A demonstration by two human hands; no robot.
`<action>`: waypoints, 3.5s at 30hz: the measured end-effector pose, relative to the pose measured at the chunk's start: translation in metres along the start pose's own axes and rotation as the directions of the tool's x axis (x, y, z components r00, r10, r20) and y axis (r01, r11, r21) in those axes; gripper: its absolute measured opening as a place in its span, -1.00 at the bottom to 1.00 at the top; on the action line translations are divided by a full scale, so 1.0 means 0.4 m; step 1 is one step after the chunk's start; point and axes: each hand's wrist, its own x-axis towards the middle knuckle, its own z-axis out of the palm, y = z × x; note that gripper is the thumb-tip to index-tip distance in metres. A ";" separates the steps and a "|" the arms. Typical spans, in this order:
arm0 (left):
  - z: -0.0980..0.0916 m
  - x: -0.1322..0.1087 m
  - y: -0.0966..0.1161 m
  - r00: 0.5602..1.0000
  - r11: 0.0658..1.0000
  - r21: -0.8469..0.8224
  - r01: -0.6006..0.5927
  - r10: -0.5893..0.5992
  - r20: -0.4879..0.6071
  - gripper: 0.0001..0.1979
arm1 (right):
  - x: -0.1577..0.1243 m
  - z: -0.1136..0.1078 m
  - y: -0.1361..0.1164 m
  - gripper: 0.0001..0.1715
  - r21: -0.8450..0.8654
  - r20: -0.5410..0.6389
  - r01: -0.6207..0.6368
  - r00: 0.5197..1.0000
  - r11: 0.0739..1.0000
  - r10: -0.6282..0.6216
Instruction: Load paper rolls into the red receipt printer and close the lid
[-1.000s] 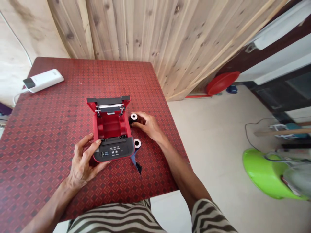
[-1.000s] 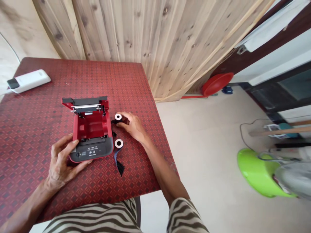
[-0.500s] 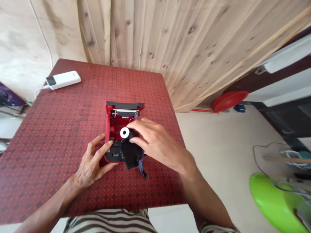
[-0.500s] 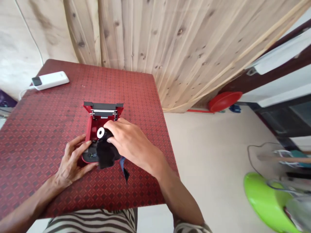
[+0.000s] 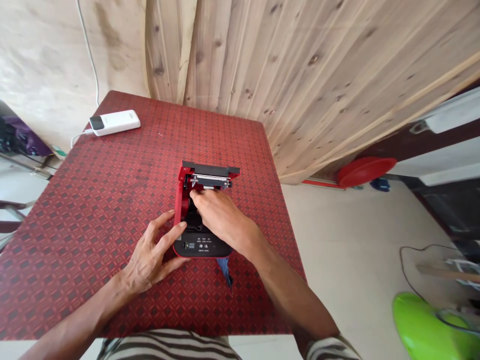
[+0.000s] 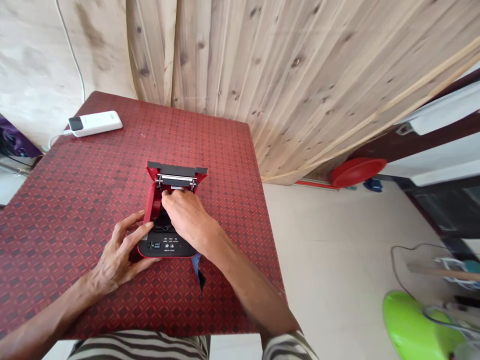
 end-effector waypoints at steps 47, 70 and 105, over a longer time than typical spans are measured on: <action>-0.089 0.148 0.011 0.933 0.958 0.032 -0.287 0.271 0.235 -0.05 | -0.236 0.123 -0.025 -0.85 0.108 -0.713 0.195 0.699 0.975 -0.060; -0.063 0.055 0.017 0.983 0.971 0.181 -0.157 0.171 -0.063 -0.17 | -0.084 0.321 0.245 -0.81 0.635 -0.592 0.119 0.710 0.764 0.381; -0.014 0.002 0.001 0.997 0.998 0.050 -0.034 0.037 -0.064 -0.24 | -0.123 0.284 0.209 -0.62 0.412 -0.606 0.278 0.795 0.868 0.033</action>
